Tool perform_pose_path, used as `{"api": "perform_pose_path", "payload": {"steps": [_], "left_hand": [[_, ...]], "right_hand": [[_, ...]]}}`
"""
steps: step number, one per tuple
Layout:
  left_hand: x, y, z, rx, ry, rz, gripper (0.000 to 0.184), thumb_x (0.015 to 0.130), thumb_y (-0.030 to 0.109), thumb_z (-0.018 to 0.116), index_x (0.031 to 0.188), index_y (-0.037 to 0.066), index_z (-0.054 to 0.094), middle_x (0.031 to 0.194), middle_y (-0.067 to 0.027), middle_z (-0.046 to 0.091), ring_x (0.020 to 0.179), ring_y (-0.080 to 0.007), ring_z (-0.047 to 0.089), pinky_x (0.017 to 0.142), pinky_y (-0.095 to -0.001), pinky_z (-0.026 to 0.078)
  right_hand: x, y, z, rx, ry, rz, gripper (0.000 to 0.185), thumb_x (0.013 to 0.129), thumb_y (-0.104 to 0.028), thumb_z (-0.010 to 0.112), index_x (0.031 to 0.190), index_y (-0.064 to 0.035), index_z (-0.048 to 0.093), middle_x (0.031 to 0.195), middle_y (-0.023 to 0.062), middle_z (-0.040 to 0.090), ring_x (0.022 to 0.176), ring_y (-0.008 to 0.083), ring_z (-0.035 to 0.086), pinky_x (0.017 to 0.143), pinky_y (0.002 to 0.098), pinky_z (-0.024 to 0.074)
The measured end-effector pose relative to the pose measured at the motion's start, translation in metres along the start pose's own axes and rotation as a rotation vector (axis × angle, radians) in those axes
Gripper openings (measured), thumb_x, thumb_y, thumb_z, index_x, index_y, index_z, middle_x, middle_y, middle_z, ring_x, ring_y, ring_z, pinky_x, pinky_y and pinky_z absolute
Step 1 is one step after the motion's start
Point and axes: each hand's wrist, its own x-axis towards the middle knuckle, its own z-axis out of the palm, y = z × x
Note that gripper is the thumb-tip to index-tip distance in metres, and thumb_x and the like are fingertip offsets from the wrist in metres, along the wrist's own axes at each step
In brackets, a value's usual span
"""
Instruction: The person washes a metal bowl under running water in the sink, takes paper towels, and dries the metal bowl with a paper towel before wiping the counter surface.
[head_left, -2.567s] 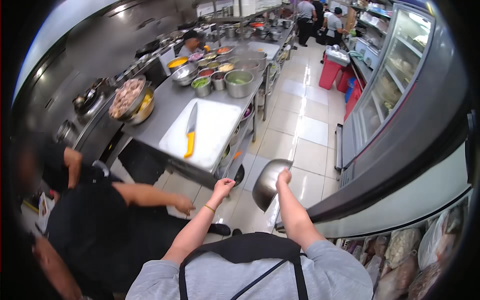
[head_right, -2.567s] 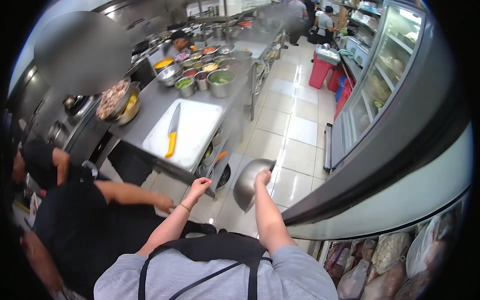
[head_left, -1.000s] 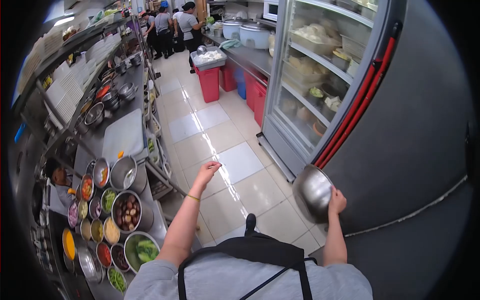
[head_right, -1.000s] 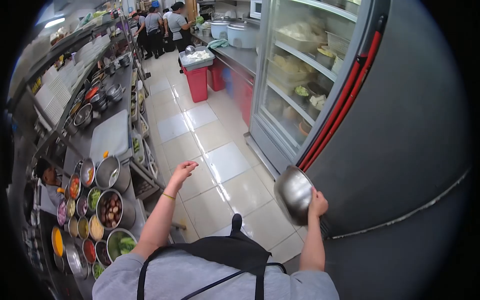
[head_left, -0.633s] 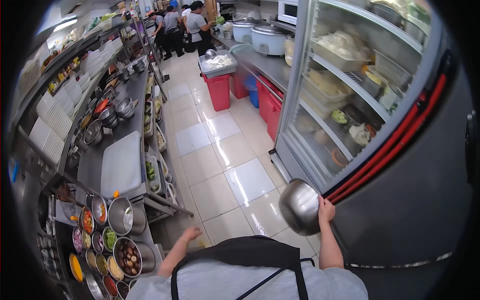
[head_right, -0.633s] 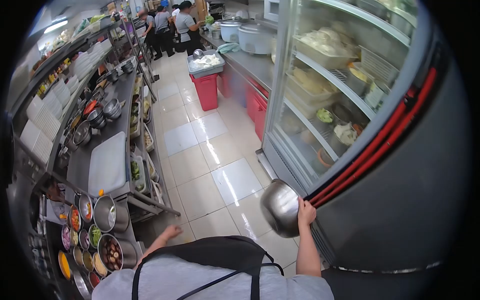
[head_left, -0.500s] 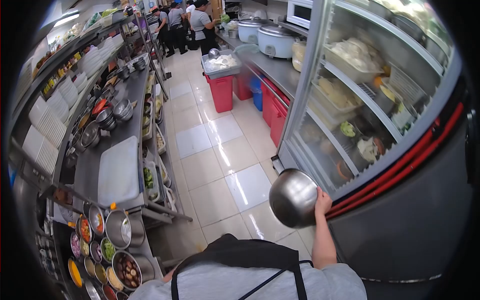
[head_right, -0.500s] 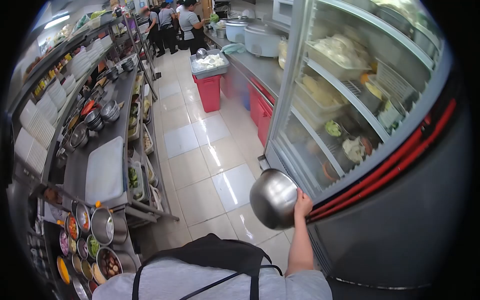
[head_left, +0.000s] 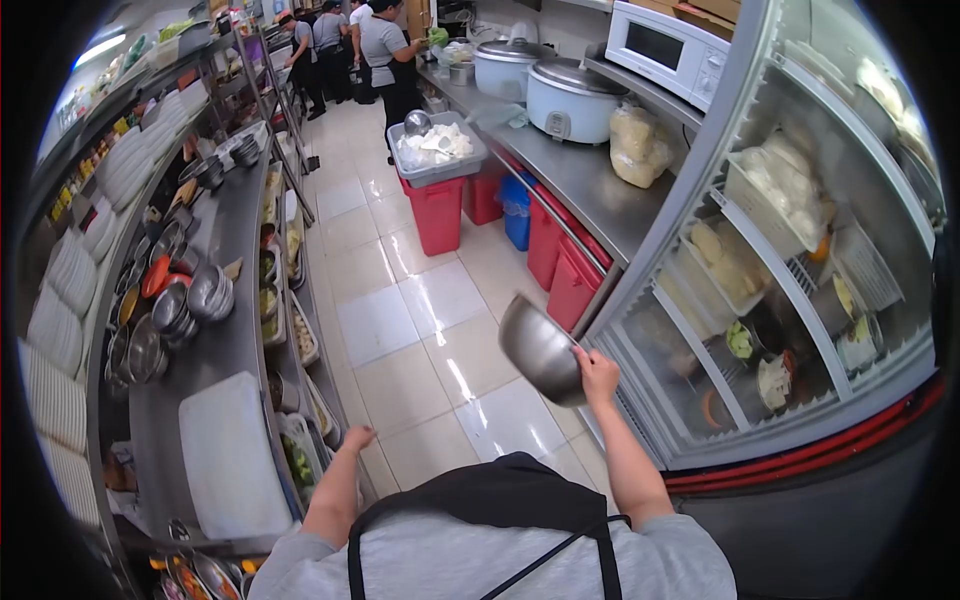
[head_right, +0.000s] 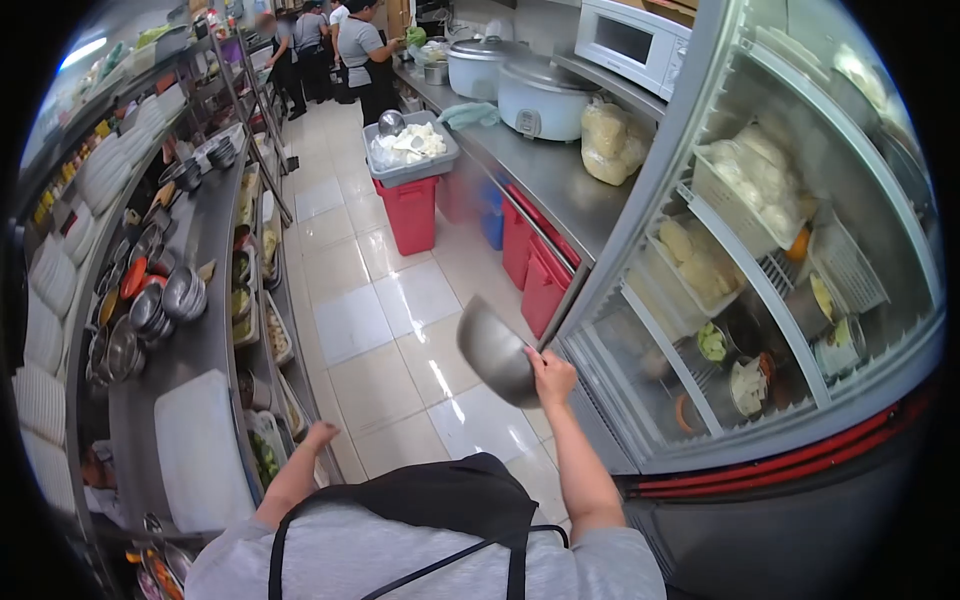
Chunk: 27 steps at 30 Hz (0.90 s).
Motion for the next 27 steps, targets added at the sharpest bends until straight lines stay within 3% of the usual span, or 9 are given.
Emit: {"api": "perform_pose_path", "payload": {"steps": [4,8,12,14,16,19,22,24,27], "left_hand": [[0.098,0.078,-0.1,-0.429,0.159,0.093,0.039,0.074,0.034,0.061,0.095,0.002,0.061,0.088,-0.0157,0.063,0.085,-0.0251,0.06,0.077,-0.0339,0.045],[0.158,0.125,-0.124,-0.42,0.196,0.117,0.037,0.075,0.033,0.06,0.096,0.003,0.061,0.088,-0.0145,0.063,0.084,-0.0242,0.06,0.076,-0.0338,0.045],[0.207,0.146,-0.118,-0.28,0.044,0.046,0.035,0.079,0.033,0.057,0.095,0.003,0.061,0.085,-0.0113,0.063,0.079,-0.0191,0.059,0.072,-0.0307,0.046],[0.218,0.175,-0.135,-0.317,0.006,0.04,0.035,0.081,0.035,0.055,0.093,0.002,0.061,0.081,-0.0082,0.062,0.074,-0.0154,0.058,0.068,-0.0288,0.046],[0.215,0.23,-0.182,-0.921,-0.09,-0.091,0.047,0.078,0.046,0.056,0.093,0.001,0.059,0.085,-0.0088,0.062,0.074,-0.0207,0.059,0.069,-0.0332,0.047],[0.239,0.284,-0.234,-1.149,-0.139,-0.003,0.051,0.078,0.051,0.054,0.094,0.003,0.057,0.086,-0.0064,0.06,0.074,-0.0193,0.057,0.066,-0.0339,0.047],[0.292,0.288,-0.263,-1.587,-0.375,-0.24,0.05,0.078,0.049,0.054,0.099,0.003,0.055,0.092,-0.0096,0.059,0.08,-0.0196,0.057,0.066,-0.0355,0.047],[0.342,0.269,-0.268,-1.488,-0.363,-0.291,0.041,0.08,0.037,0.056,0.098,0.0,0.053,0.095,-0.0131,0.057,0.082,-0.0248,0.057,0.068,-0.0397,0.048],[0.398,0.241,-0.292,-1.655,-0.166,-0.318,0.02,0.064,-0.001,0.051,0.084,-0.003,0.052,0.084,-0.0138,0.058,0.078,-0.0312,0.058,0.07,-0.043,0.048]], "right_hand": [[0.076,-0.025,0.01,0.204,-0.055,-0.006,0.045,0.073,-0.038,0.064,0.049,-0.0015,0.05,0.049,0.0166,0.048,0.043,0.0326,0.047,0.042,0.0395,0.0337],[0.135,-0.04,0.047,0.357,-0.001,0.006,0.042,0.069,-0.03,0.068,0.048,-0.0012,0.045,0.046,0.0147,0.041,0.039,0.0276,0.039,0.04,0.035,0.0302],[0.212,-0.067,0.094,0.35,0.063,-0.18,0.043,0.066,-0.033,0.07,0.046,-0.0042,0.045,0.045,0.011,0.042,0.04,0.0256,0.043,0.04,0.0348,0.0318],[0.249,-0.078,0.127,0.286,0.023,-0.529,0.046,0.063,-0.039,0.069,0.043,-0.008,0.041,0.042,0.0067,0.042,0.04,0.0215,0.045,0.04,0.0324,0.0332],[0.277,-0.103,0.161,0.31,-0.013,-0.667,0.046,0.062,-0.041,0.069,0.044,-0.0099,0.04,0.041,0.0047,0.04,0.04,0.0196,0.045,0.041,0.031,0.0331],[0.3,-0.139,0.219,0.351,-0.06,-1.005,0.046,0.061,-0.047,0.067,0.046,-0.0137,0.038,0.042,-0.0002,0.038,0.039,0.016,0.043,0.042,0.0284,0.0325],[0.303,-0.179,0.271,0.519,-0.211,-1.194,0.046,0.065,-0.047,0.064,0.049,-0.0143,0.038,0.044,-0.0018,0.039,0.044,0.0136,0.045,0.046,0.0258,0.0339],[0.303,-0.199,0.318,0.633,-0.218,-1.297,0.044,0.066,-0.048,0.065,0.052,-0.0146,0.04,0.049,-0.0027,0.039,0.046,0.0116,0.044,0.046,0.0244,0.0331],[0.321,-0.225,0.375,0.68,-0.323,-1.355,0.044,0.068,-0.049,0.062,0.053,-0.0138,0.041,0.05,-0.001,0.039,0.047,0.0143,0.045,0.047,0.0257,0.0346]]}}
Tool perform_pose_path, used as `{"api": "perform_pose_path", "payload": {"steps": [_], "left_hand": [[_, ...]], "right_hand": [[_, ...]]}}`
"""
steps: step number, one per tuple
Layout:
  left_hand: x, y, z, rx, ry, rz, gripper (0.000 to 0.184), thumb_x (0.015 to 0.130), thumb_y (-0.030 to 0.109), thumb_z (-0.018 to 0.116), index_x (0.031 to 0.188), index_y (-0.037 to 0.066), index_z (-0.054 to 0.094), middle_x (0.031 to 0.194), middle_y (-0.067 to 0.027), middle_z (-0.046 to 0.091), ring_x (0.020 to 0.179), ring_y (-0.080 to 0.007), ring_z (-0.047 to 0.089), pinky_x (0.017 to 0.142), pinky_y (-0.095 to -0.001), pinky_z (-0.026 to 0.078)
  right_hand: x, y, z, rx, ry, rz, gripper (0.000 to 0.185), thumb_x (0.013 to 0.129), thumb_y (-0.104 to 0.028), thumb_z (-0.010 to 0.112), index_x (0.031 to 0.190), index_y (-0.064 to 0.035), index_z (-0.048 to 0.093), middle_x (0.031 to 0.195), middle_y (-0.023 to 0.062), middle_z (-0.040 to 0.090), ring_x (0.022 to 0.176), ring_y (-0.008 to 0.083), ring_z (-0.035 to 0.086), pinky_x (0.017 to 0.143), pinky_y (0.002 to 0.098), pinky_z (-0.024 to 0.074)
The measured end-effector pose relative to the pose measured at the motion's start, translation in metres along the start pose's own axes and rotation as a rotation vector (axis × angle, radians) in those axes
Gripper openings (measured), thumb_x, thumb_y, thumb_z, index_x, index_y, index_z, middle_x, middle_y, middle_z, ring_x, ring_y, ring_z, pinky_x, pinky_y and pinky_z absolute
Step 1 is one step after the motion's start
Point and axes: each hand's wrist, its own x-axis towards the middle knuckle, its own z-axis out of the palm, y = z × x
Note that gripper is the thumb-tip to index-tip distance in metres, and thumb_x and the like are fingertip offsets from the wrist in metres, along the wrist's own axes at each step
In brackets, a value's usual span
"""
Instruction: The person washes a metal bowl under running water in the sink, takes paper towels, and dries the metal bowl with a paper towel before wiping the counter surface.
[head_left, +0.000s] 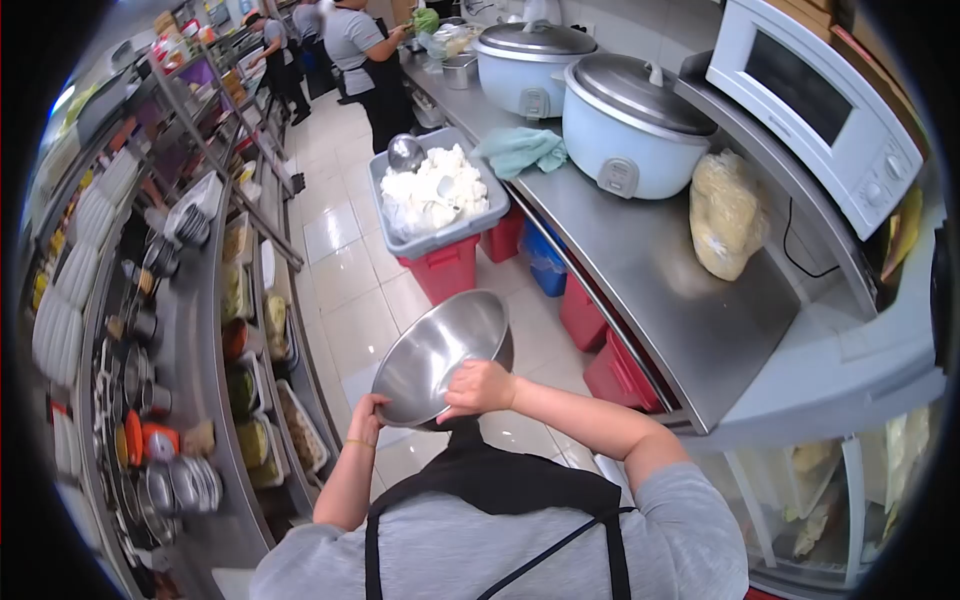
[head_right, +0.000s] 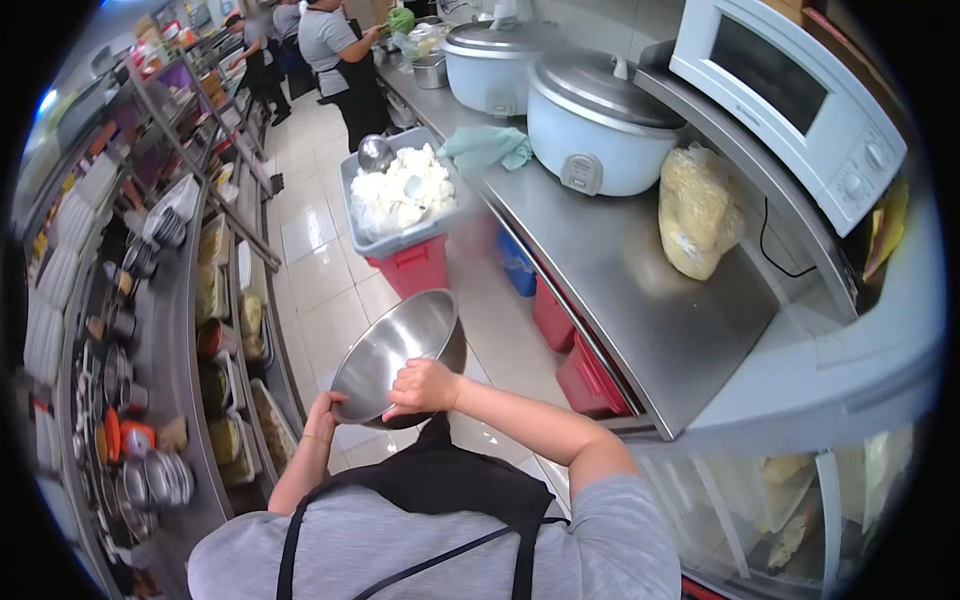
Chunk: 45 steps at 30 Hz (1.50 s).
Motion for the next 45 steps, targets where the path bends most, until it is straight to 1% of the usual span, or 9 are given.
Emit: {"api": "perform_pose_path", "payload": {"steps": [5,9,13,16,26,30,34,41,45], "left_hand": [[0.092,0.112,-0.022,-0.077,0.296,0.426,0.021,0.052,-0.004,0.045,0.07,-0.002,0.055,0.066,-0.0098,0.055,0.059,-0.0207,0.051,0.052,-0.0309,0.042],[0.096,0.223,0.0,0.26,0.287,0.847,0.036,0.052,-0.009,0.04,0.081,0.0,0.06,0.066,-0.0005,0.055,0.054,-0.009,0.045,0.045,-0.0204,0.034],[0.077,0.315,0.018,0.398,0.282,0.995,0.057,0.051,-0.011,0.036,0.104,-0.003,0.056,0.083,-0.0014,0.06,0.067,-0.0078,0.054,0.053,-0.0168,0.039],[0.086,0.357,0.025,0.341,0.299,1.057,0.062,0.052,-0.01,0.037,0.112,-0.005,0.051,0.084,-0.001,0.059,0.067,-0.0074,0.052,0.056,-0.0154,0.038],[0.128,0.424,0.112,0.245,0.193,1.033,0.036,0.055,-0.009,0.04,0.087,-0.004,0.055,0.072,-0.0001,0.053,0.06,-0.0097,0.045,0.055,-0.0197,0.034],[0.158,0.417,0.153,0.233,0.096,1.037,0.024,0.055,-0.008,0.041,0.074,0.0,0.053,0.067,0.0013,0.049,0.059,-0.0087,0.042,0.053,-0.0193,0.033],[0.152,0.396,0.185,0.3,0.049,1.024,0.021,0.057,-0.008,0.042,0.072,0.001,0.052,0.067,0.0015,0.05,0.059,-0.0084,0.042,0.054,-0.0191,0.033],[0.116,0.377,0.198,0.372,0.093,0.977,0.023,0.054,-0.007,0.042,0.073,0.001,0.051,0.071,-0.0003,0.052,0.063,-0.0107,0.045,0.058,-0.021,0.036],[0.122,0.368,0.191,0.401,0.012,1.017,0.031,0.057,-0.009,0.04,0.083,-0.001,0.055,0.075,-0.0011,0.054,0.065,-0.0101,0.047,0.058,-0.0193,0.036]], "right_hand": [[0.002,0.135,0.052,0.227,-0.331,0.403,0.036,0.073,-0.043,0.059,0.062,-0.009,0.055,0.06,0.0057,0.054,0.056,0.0229,0.053,0.055,0.0324,0.0395],[0.021,0.317,0.028,0.219,0.073,1.156,0.018,0.07,-0.025,0.064,0.076,-0.0074,0.064,0.081,0.0095,0.061,0.075,0.0251,0.057,0.069,0.0355,0.0438],[-0.035,0.498,0.045,-0.434,0.346,1.566,0.031,0.079,-0.041,0.055,0.105,-0.0255,0.06,0.118,0.0282,0.042,0.11,0.0413,0.038,0.093,0.0382,0.0319],[-0.058,0.56,0.036,-0.126,0.548,1.754,0.038,0.082,-0.041,0.05,0.104,-0.0118,0.06,0.117,0.0214,0.048,0.11,0.0341,0.043,0.094,0.041,0.0295],[-0.018,0.317,-0.205,0.224,1.336,1.218,0.033,0.087,-0.027,0.048,0.106,-0.0017,0.055,0.109,0.0087,0.056,0.098,0.0183,0.053,0.083,0.0326,0.0406],[-0.006,0.323,-0.158,-0.097,0.596,1.572,0.032,0.078,-0.022,0.061,0.106,-0.0048,0.057,0.113,0.0111,0.054,0.102,0.0184,0.051,0.087,0.0306,0.0398],[-0.096,0.382,-0.005,-0.594,-0.22,1.307,0.044,0.068,-0.025,0.065,0.11,-0.0179,0.055,0.122,0.0137,0.046,0.116,0.0333,0.039,0.094,0.0392,0.0342],[-0.087,0.364,-0.136,0.279,-0.073,1.615,0.053,0.061,-0.02,0.069,0.112,-0.0229,0.056,0.13,0.0129,0.038,0.12,0.0352,0.033,0.097,0.0434,0.0299],[-0.069,0.309,-0.195,-0.351,-0.399,1.736,0.055,0.066,-0.027,0.064,0.12,-0.0233,0.05,0.14,0.0128,0.02,0.127,0.0402,0.014,0.099,0.0597,0.0061]]}}
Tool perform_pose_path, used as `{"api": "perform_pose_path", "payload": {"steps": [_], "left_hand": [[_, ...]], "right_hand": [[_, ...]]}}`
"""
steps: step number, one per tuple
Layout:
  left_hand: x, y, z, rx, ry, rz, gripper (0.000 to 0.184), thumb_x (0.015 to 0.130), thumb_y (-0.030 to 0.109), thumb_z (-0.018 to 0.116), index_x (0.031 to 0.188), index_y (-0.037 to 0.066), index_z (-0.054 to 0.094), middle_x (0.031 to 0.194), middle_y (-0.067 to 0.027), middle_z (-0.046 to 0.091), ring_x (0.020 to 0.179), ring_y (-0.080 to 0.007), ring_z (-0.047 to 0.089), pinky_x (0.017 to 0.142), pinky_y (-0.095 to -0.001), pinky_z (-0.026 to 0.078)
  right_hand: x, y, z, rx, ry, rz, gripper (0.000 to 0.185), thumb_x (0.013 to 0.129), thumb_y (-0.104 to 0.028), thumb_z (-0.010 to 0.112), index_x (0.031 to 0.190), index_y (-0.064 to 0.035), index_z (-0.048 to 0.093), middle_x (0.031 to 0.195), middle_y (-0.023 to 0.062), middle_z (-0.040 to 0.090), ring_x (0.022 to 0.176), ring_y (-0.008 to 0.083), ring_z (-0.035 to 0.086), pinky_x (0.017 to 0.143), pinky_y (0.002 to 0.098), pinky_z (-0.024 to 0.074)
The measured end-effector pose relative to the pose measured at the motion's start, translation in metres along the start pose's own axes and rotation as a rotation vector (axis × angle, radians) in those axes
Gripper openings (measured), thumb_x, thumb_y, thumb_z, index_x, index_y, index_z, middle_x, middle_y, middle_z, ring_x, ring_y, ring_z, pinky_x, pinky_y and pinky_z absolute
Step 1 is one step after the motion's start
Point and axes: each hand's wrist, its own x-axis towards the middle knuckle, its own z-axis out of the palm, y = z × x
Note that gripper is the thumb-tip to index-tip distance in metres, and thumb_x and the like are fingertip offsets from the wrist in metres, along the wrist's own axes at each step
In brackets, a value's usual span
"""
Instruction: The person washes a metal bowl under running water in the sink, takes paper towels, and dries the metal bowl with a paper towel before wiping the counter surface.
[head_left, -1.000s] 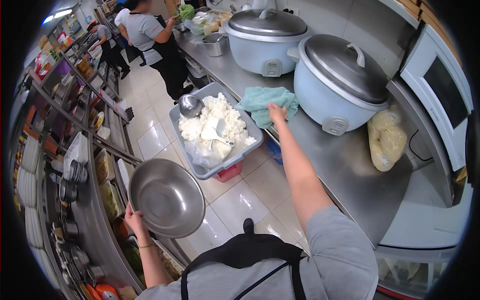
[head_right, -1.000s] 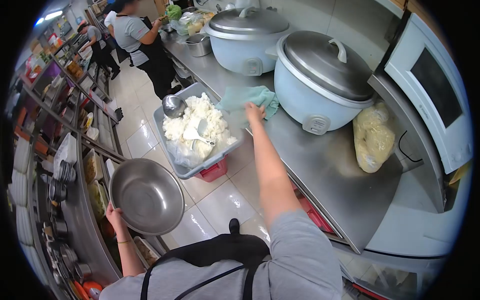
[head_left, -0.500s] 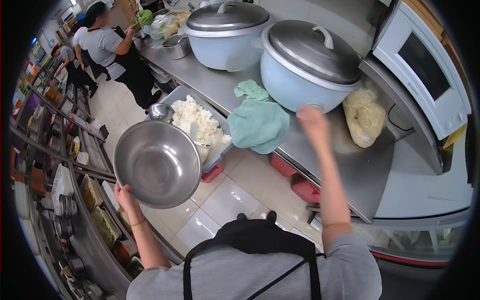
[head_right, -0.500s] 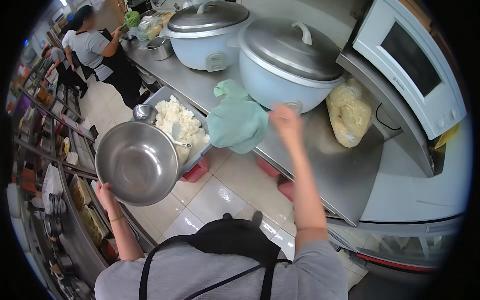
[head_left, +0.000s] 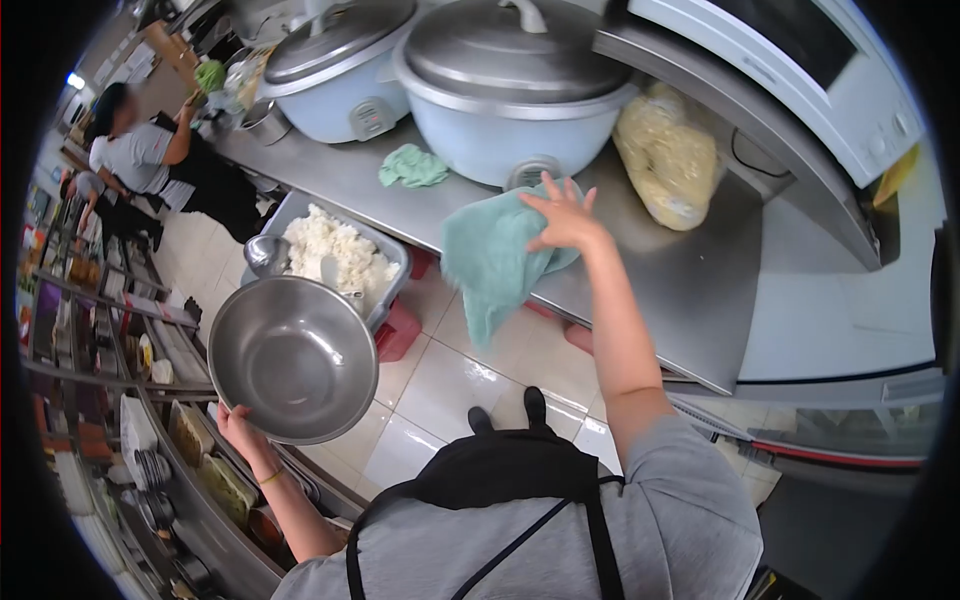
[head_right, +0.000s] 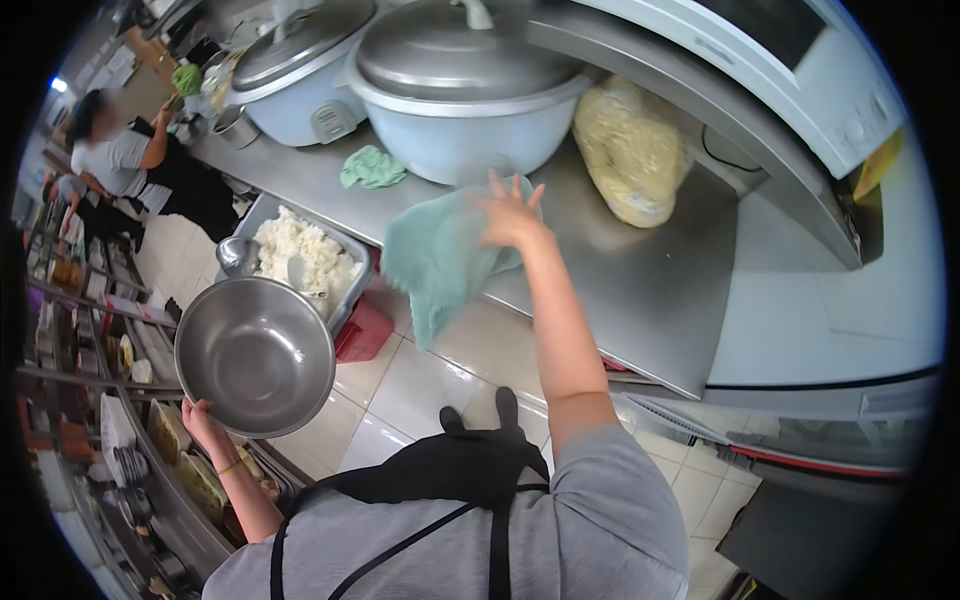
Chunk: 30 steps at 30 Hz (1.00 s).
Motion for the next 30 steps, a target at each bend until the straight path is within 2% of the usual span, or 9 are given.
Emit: {"api": "perform_pose_path", "payload": {"steps": [2,6,8,10,13,19,24,28,30], "left_hand": [[-0.005,-0.001,0.01,-0.003,0.058,0.03,0.034,0.057,-0.01,0.04,0.086,-0.002,0.056,0.077,-0.0012,0.055,0.065,-0.0101,0.048,0.058,-0.0194,0.036],[-0.019,0.008,0.035,0.109,0.062,0.05,0.027,0.057,-0.009,0.041,0.079,-0.001,0.055,0.074,0.0001,0.054,0.063,-0.0087,0.046,0.057,-0.0195,0.035],[-0.033,0.019,0.048,0.117,0.059,0.046,0.024,0.058,-0.008,0.041,0.075,0.001,0.054,0.071,0.0008,0.053,0.063,-0.0086,0.044,0.057,-0.0196,0.035],[-0.044,0.027,0.06,0.086,0.096,-0.009,0.022,0.057,-0.007,0.041,0.074,0.001,0.052,0.071,0.0003,0.051,0.063,-0.0103,0.043,0.058,-0.0203,0.035],[-0.066,0.052,0.082,0.031,0.073,-0.049,0.021,0.058,-0.007,0.04,0.075,0.001,0.049,0.071,-0.0005,0.049,0.062,-0.012,0.042,0.059,-0.0216,0.035],[-0.087,0.082,0.109,-0.015,0.015,-0.076,0.023,0.058,-0.008,0.04,0.078,0.001,0.047,0.071,-0.0019,0.047,0.062,-0.0135,0.042,0.061,-0.0228,0.037],[-0.088,0.081,0.117,-0.168,-0.164,-0.145,0.032,0.058,-0.01,0.039,0.087,-0.001,0.049,0.076,-0.0057,0.051,0.065,-0.0161,0.049,0.061,-0.0251,0.043],[-0.104,0.089,0.157,-0.346,-0.317,-0.321,0.047,0.06,-0.011,0.038,0.104,-0.002,0.046,0.09,-0.0144,0.054,0.079,-0.0251,0.057,0.07,-0.0333,0.052],[-0.115,0.09,0.186,-0.352,-0.469,-0.42,0.049,0.059,-0.008,0.041,0.108,-0.001,0.045,0.093,-0.0159,0.055,0.08,-0.026,0.057,0.071,-0.0348,0.052]], "right_hand": [[0.011,0.017,0.042,0.172,-0.009,0.108,0.072,0.063,-0.034,0.068,0.128,-0.0274,0.039,0.143,0.0116,0.005,0.129,0.0413,-0.002,0.095,0.0638,-0.0086],[-0.027,0.058,0.139,-0.032,0.464,-0.033,0.06,0.062,-0.024,0.07,0.118,-0.0247,0.049,0.127,0.0106,0.039,0.119,0.0342,0.032,0.094,0.0569,0.0245],[-0.057,0.103,0.129,0.189,0.424,-0.036,0.043,0.06,-0.012,0.067,0.102,-0.0187,0.06,0.105,0.0092,0.054,0.1,0.0303,0.049,0.086,0.0435,0.0394],[-0.107,0.145,0.065,0.41,0.705,0.097,0.039,0.056,0.0,0.063,0.092,-0.0136,0.064,0.091,0.0128,0.056,0.088,0.0288,0.055,0.078,0.0348,0.0438],[-0.152,0.263,0.0,0.205,1.067,0.415,0.039,0.063,-0.007,0.064,0.101,-0.0089,0.059,0.095,0.0134,0.056,0.093,0.0294,0.054,0.081,0.0355,0.0433],[-0.123,0.36,0.024,-0.201,0.428,1.125,0.04,0.08,-0.025,0.046,0.119,-0.021,0.046,0.111,0.0127,0.05,0.103,0.0349,0.047,0.083,0.0526,0.0382],[-0.063,0.188,0.117,-0.263,0.38,0.565,0.03,0.082,-0.022,0.042,0.106,-0.0099,0.055,0.114,0.0178,0.047,0.102,0.0388,0.044,0.08,0.0519,0.0396],[-0.122,0.09,0.103,0.394,-0.14,-0.389,0.035,0.064,-0.005,0.052,0.097,-0.0136,0.062,0.109,0.0159,0.051,0.103,0.0347,0.045,0.085,0.0399,0.0398],[-0.141,0.113,0.097,0.43,-0.153,-0.256,0.036,0.06,-0.002,0.052,0.092,-0.0142,0.063,0.105,0.0142,0.053,0.101,0.0331,0.047,0.085,0.0381,0.0397]]}}
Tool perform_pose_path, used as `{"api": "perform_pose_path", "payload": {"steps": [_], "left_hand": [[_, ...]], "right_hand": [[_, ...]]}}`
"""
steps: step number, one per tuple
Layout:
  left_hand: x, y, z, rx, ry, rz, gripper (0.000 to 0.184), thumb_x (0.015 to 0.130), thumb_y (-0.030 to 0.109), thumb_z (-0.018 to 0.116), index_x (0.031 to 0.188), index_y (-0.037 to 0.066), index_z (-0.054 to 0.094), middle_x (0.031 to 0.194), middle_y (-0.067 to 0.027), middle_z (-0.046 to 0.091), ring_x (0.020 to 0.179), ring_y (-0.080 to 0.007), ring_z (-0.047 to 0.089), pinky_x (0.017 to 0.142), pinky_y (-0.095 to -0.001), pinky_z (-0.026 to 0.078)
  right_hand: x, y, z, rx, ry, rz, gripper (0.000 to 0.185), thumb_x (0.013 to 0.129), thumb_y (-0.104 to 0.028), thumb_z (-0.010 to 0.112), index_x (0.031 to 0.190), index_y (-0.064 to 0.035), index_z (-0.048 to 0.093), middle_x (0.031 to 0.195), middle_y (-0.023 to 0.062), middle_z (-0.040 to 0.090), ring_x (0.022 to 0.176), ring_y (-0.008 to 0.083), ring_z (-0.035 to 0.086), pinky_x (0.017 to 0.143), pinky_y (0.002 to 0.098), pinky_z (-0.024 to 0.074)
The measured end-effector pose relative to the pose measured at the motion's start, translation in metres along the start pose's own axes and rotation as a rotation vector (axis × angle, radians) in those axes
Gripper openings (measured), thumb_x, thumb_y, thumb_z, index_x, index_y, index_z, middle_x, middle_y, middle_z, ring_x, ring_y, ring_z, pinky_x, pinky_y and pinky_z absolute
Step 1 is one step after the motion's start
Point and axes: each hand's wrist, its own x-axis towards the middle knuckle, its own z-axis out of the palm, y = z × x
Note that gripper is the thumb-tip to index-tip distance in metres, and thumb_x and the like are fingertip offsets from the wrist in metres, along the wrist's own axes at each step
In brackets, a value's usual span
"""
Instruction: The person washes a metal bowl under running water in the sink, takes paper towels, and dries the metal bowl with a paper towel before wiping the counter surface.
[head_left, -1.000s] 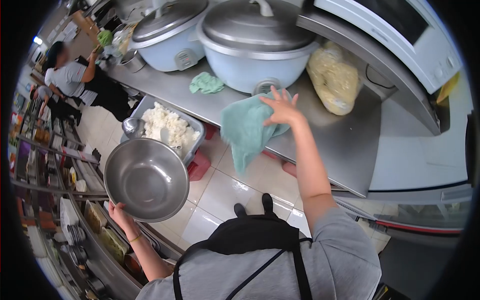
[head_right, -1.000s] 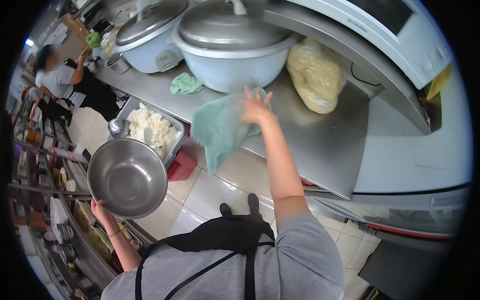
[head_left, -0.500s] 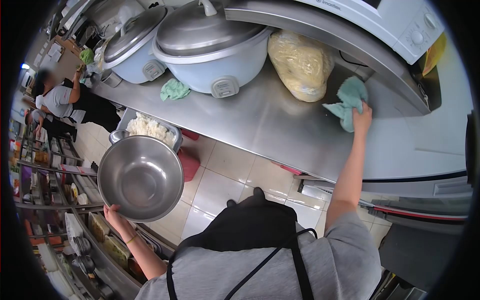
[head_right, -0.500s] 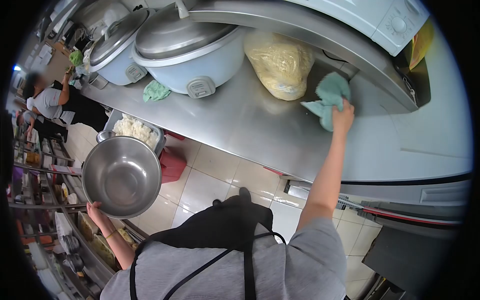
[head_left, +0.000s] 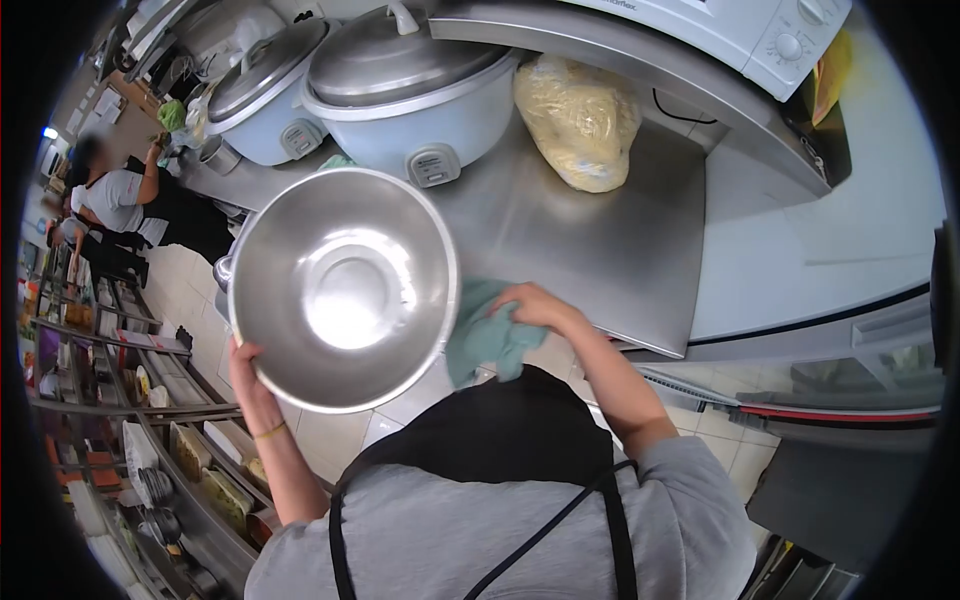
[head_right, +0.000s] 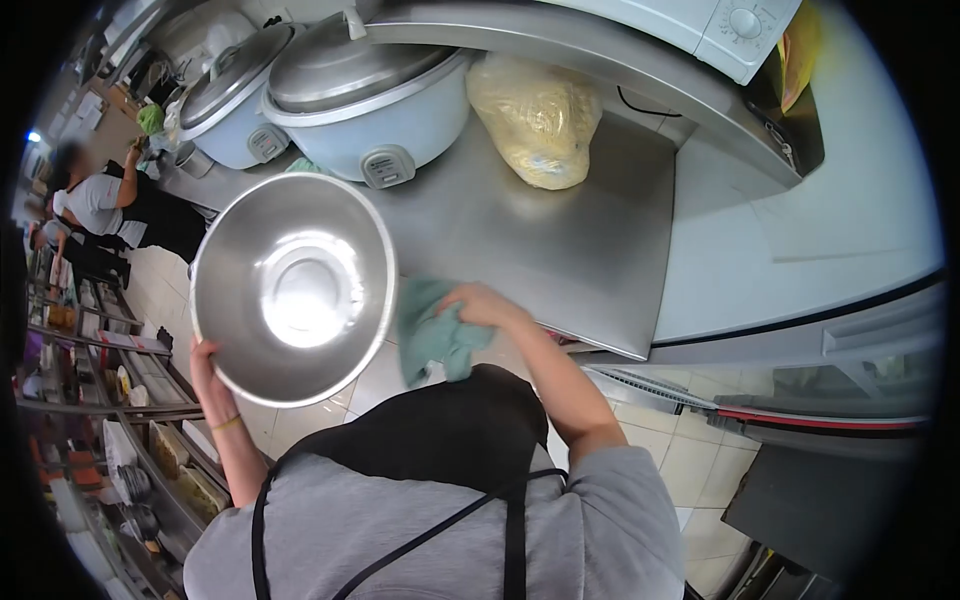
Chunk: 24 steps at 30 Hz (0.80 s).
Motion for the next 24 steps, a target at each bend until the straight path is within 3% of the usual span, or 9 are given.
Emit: {"api": "perform_pose_path", "payload": {"steps": [6,10,13,15,18,20,21,22,24], "left_hand": [[0.002,-0.074,0.118,-0.052,-0.257,-0.243,0.038,0.058,-0.005,0.044,0.094,-0.004,0.055,0.087,-0.0132,0.058,0.077,-0.0236,0.058,0.07,-0.03,0.049],[0.036,-0.163,0.165,-0.022,-0.423,-0.317,0.032,0.055,-0.007,0.045,0.086,-0.001,0.054,0.082,-0.0088,0.057,0.071,-0.0196,0.055,0.067,-0.0253,0.045],[0.019,-0.198,0.22,0.003,-0.442,-0.37,0.024,0.053,-0.01,0.045,0.073,0.002,0.048,0.073,-0.0046,0.052,0.072,-0.0163,0.052,0.064,-0.0248,0.043],[0.014,-0.227,0.246,-0.026,-0.463,-0.411,0.022,0.052,-0.01,0.044,0.069,0.004,0.046,0.07,-0.0036,0.05,0.073,-0.0153,0.051,0.065,-0.0246,0.043],[0.005,-0.264,0.27,-0.038,-0.486,-0.36,0.02,0.059,-0.007,0.053,0.071,0.005,0.042,0.073,-0.0029,0.048,0.073,-0.0144,0.05,0.064,-0.0246,0.043],[-0.009,-0.25,0.28,0.013,-0.42,-0.33,0.025,0.067,0.004,0.062,0.085,0.004,0.045,0.082,-0.004,0.046,0.074,-0.0131,0.049,0.064,-0.0265,0.043],[0.002,-0.255,0.273,0.418,-0.468,-0.22,0.047,0.072,0.013,0.065,0.11,0.002,0.041,0.107,-0.01,0.042,0.093,-0.0183,0.047,0.078,-0.0327,0.042],[0.003,-0.245,0.27,0.413,-0.448,-0.212,0.047,0.072,0.013,0.065,0.11,0.002,0.041,0.107,-0.01,0.042,0.093,-0.0183,0.047,0.078,-0.0327,0.042],[-0.004,-0.198,0.266,0.73,-0.497,0.654,0.064,0.074,0.012,0.062,0.128,0.002,0.03,0.129,-0.014,0.026,0.115,-0.0245,0.034,0.097,-0.0378,0.03]], "right_hand": [[-0.149,-0.017,-0.089,0.107,0.267,0.395,0.035,0.058,-0.003,0.052,0.09,-0.009,0.063,0.094,0.0132,0.059,0.092,0.028,0.054,0.081,0.034,0.0423],[-0.253,-0.05,-0.146,-0.174,0.908,0.724,0.034,0.071,-0.012,0.058,0.102,0.0018,0.056,0.099,0.0163,0.059,0.091,0.0267,0.055,0.083,0.0324,0.0406],[-0.287,-0.068,-0.163,-0.089,1.295,0.564,0.035,0.077,-0.016,0.059,0.105,0.0047,0.053,0.099,0.0142,0.058,0.089,0.024,0.055,0.081,0.0319,0.0415],[-0.285,-0.078,-0.167,0.349,1.763,0.192,0.042,0.08,-0.019,0.058,0.112,0.0068,0.047,0.106,0.0137,0.053,0.092,0.0229,0.053,0.081,0.0332,0.0422],[-0.258,-0.086,-0.166,0.429,1.888,0.046,0.045,0.082,-0.019,0.056,0.117,0.0052,0.043,0.109,0.016,0.051,0.093,0.0223,0.053,0.074,0.0314,0.0458],[-0.235,-0.083,-0.16,0.58,1.806,-0.061,0.052,0.084,-0.023,0.051,0.125,0.0032,0.033,0.118,0.0163,0.044,0.102,0.0251,0.049,0.083,0.0362,0.0425],[-0.223,-0.075,-0.15,0.667,1.758,-0.108,0.052,0.086,-0.027,0.045,0.127,0.0021,0.031,0.122,0.0157,0.042,0.107,0.026,0.046,0.089,0.0383,0.0391],[-0.202,-0.08,-0.138,0.782,1.765,-0.028,0.051,0.088,-0.03,0.04,0.128,0.0006,0.031,0.125,0.0153,0.041,0.11,0.0269,0.045,0.091,0.0398,0.0389],[-0.158,-0.087,-0.107,1.06,1.199,-0.153,0.05,0.088,-0.032,0.041,0.125,0.0007,0.034,0.122,0.0159,0.043,0.107,0.0286,0.047,0.091,0.0404,0.04]]}}
